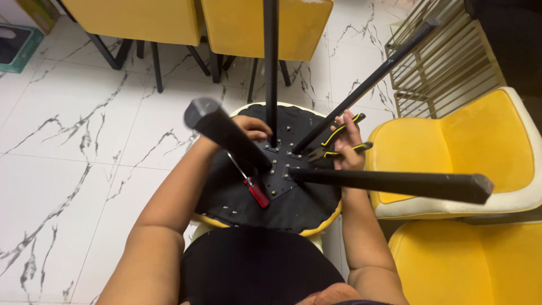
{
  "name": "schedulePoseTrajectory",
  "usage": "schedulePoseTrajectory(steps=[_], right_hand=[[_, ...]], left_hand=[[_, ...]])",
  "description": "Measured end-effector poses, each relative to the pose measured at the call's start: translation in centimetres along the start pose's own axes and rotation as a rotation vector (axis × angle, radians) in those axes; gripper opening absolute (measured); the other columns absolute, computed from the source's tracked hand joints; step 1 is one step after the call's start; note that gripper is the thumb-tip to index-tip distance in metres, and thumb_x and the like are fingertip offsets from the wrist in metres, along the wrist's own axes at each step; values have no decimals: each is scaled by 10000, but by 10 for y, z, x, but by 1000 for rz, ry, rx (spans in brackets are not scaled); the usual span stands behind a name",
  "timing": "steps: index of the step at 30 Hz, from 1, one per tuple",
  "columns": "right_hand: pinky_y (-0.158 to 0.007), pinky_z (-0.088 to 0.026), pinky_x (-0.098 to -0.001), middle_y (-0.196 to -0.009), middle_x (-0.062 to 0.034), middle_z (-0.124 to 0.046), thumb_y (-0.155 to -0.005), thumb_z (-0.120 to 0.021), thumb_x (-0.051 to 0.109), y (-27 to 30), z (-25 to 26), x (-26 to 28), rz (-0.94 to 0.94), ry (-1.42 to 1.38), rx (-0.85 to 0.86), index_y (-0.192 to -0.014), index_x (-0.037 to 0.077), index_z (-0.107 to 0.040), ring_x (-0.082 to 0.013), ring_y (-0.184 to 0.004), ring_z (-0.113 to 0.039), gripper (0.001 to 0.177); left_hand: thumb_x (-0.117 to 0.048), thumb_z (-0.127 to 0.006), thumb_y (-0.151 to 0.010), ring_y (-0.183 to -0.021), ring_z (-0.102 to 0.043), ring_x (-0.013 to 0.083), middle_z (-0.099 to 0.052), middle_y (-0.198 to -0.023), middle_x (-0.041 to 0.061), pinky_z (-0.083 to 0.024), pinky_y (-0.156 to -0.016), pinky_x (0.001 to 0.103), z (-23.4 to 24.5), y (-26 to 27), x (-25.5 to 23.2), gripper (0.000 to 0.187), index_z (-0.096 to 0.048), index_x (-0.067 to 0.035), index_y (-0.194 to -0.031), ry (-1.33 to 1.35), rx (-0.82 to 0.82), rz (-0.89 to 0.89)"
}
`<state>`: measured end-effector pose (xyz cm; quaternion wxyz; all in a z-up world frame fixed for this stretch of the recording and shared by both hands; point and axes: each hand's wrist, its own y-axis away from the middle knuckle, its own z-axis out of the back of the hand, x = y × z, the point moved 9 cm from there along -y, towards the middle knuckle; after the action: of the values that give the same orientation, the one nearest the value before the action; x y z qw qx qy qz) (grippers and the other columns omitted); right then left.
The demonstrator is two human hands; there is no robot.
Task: The person assembles a chair by attaching its legs to the seat base. They use a screwdriver to tighten screws at each leg joint and then secure the legs with a yellow zip tie.
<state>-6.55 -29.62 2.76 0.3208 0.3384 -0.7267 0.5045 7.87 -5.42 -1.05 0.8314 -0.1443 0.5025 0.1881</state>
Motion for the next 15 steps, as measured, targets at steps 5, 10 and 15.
schedulePoseTrajectory(steps=[5,10,15], right_hand=[[-1329,-265,-464,-1686,-153,-285,-708,-438,-62,2,-29,7,51,165,127,-1520,-64,-462,-279,-1595,-292,813],[-1333,-263,-470,-1672,-171,-322,-732,-448,-39,0,-60,4,24,243,245,-1471,-60,-510,-290,-1601,-293,742],[-1270,-363,-461,-1484,-157,-446,-720,-509,21,3,-36,18,-49,100,105,-1409,-80,-568,-289,-1357,-510,699]], left_hand=[[-176,-665,-960,-1175,-652,171,-722,-1264,64,-512,-1004,320,-42,-58,0,356,-679,-41,-1288,198,207,4],[-150,-641,-958,-1214,-656,166,-727,-1270,67,-490,-1059,316,-55,-71,-11,379,-658,-61,-1326,67,199,-68],[-163,-621,-1004,-1229,-659,196,-726,-1271,85,-499,-1081,329,-28,-36,-11,336,-665,-39,-1313,335,142,-111]])
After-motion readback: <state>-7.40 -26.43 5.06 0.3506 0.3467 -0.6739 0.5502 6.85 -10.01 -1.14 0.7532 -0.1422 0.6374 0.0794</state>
